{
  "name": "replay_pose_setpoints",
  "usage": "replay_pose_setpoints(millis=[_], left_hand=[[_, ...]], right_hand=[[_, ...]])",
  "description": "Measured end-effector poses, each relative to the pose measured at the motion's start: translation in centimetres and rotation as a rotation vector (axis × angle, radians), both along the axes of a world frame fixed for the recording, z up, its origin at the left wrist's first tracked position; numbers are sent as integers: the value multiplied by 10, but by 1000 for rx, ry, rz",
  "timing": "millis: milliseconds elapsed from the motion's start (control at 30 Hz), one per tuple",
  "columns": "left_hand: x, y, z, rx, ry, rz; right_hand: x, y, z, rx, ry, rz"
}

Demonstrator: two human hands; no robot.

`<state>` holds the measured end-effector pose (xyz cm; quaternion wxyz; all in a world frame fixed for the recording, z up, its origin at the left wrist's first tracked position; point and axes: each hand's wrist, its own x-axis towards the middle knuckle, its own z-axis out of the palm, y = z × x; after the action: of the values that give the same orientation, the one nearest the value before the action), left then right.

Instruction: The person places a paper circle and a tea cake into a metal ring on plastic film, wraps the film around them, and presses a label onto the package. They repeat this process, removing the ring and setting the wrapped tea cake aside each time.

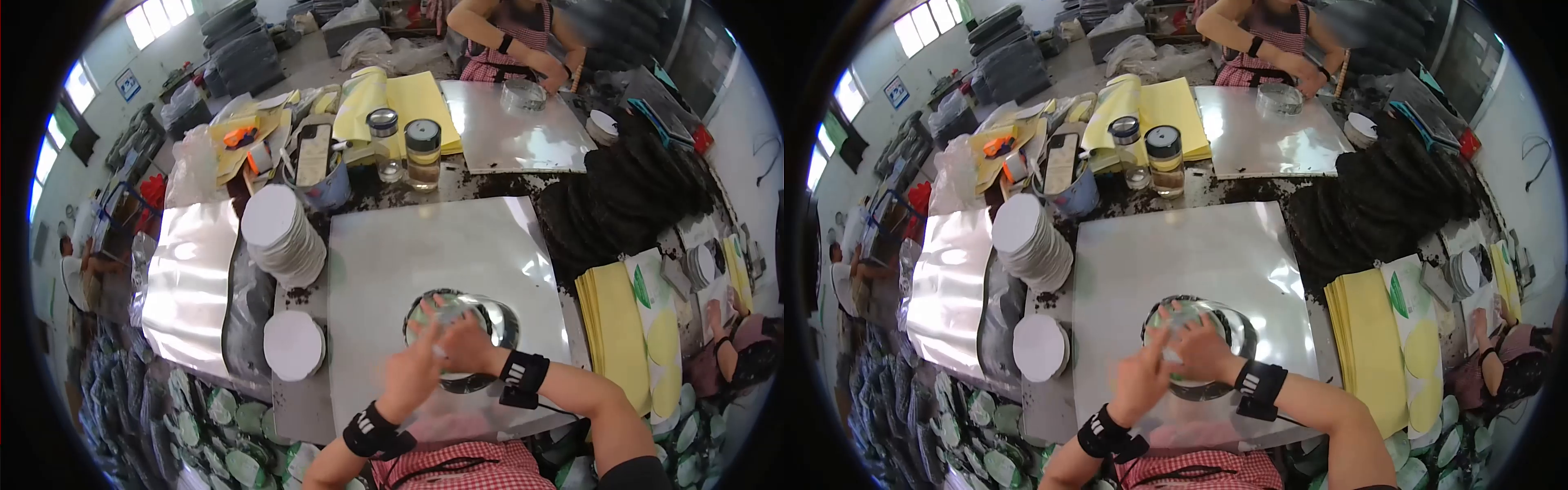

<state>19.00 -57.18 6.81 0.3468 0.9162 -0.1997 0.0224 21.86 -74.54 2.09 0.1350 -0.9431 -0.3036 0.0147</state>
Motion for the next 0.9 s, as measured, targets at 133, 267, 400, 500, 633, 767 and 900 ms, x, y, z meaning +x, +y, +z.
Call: replay_pose_setpoints(millis=[133,267,400,500,633,767,900], left_hand=[[-35,-15,25,133,-62,-119],[-67,5,27,132,-1,-51],[-74,56,8,18,200,124],[-85,113,-49,-441,570,259],[-73,201,-27,-83,259,-138],[-61,204,-27,109,168,-510],[-49,205,-49,73,190,-557]], right_hand=[[0,-16,-1,562,-107,-206],[-46,6,-21,497,58,-250],[-81,58,6,729,447,-76],[-78,38,11,623,148,-25],[-101,-20,32,453,-40,7],[-138,-23,15,490,131,-143],[-138,-29,-2,500,120,-88]])
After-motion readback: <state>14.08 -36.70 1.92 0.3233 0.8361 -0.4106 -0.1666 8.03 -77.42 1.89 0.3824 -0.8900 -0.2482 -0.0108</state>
